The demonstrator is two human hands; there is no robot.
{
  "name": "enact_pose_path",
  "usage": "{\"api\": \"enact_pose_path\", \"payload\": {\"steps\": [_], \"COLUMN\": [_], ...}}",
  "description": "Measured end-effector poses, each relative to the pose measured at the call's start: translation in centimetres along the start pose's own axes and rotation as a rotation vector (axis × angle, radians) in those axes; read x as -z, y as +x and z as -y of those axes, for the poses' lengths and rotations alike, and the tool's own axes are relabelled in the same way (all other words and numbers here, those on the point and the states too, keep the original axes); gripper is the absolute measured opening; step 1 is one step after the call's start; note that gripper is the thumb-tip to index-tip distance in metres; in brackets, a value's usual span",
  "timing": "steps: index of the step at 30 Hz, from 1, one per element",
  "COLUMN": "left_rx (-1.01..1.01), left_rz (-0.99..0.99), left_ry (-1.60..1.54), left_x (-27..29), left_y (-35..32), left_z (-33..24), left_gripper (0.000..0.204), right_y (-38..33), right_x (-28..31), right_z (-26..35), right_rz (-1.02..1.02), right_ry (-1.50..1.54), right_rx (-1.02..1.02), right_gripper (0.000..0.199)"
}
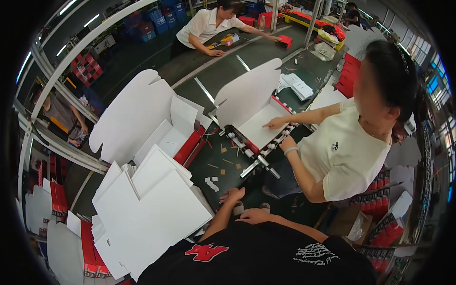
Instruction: Folding and preparing white cardboard packaging boxes on a factory production line.
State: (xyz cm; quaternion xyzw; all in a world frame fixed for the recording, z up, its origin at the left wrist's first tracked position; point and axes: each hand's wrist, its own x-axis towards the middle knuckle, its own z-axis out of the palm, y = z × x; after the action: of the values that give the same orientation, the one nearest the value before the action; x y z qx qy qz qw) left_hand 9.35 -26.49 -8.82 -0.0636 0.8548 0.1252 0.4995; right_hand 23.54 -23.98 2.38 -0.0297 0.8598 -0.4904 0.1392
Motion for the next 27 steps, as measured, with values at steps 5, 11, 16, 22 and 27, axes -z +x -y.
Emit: {"api": "enact_pose_path", "payload": {"steps": [5, 11, 16, 22, 27], "left_rx": [-0.05, 0.03, 0.047, 0.073, 0.122], "left_rz": [0.041, 0.058, -0.003, -0.054, -0.013], "left_ry": [0.106, 0.109, 0.074, 0.078, 0.059], "left_x": [0.0, 0.9, 0.4, -0.2, 0.2], "left_y": [1.9, 0.8, -1.0, -0.3, -1.7], "left_z": [0.8, 0.0, -0.1, 0.5, -1.2], "left_gripper": [0.101, 0.106, 0.11, 0.111, 0.113], "right_y": [-0.9, -0.6, -1.7, -2.6, -3.5], "right_x": [1.2, 1.3, 0.2, 2.8, 4.2], "right_z": [1.7, 1.8, 0.9, 0.0, -0.8], "right_rz": [0.066, 0.084, -0.13, 0.2, 0.191], "right_ry": [-0.158, -0.298, -0.008, 0.536, 0.479], "right_rx": [0.082, -0.221, 0.08, -0.121, -0.171], "right_gripper": [0.026, 0.04, 0.033, 0.039, 0.05]}}
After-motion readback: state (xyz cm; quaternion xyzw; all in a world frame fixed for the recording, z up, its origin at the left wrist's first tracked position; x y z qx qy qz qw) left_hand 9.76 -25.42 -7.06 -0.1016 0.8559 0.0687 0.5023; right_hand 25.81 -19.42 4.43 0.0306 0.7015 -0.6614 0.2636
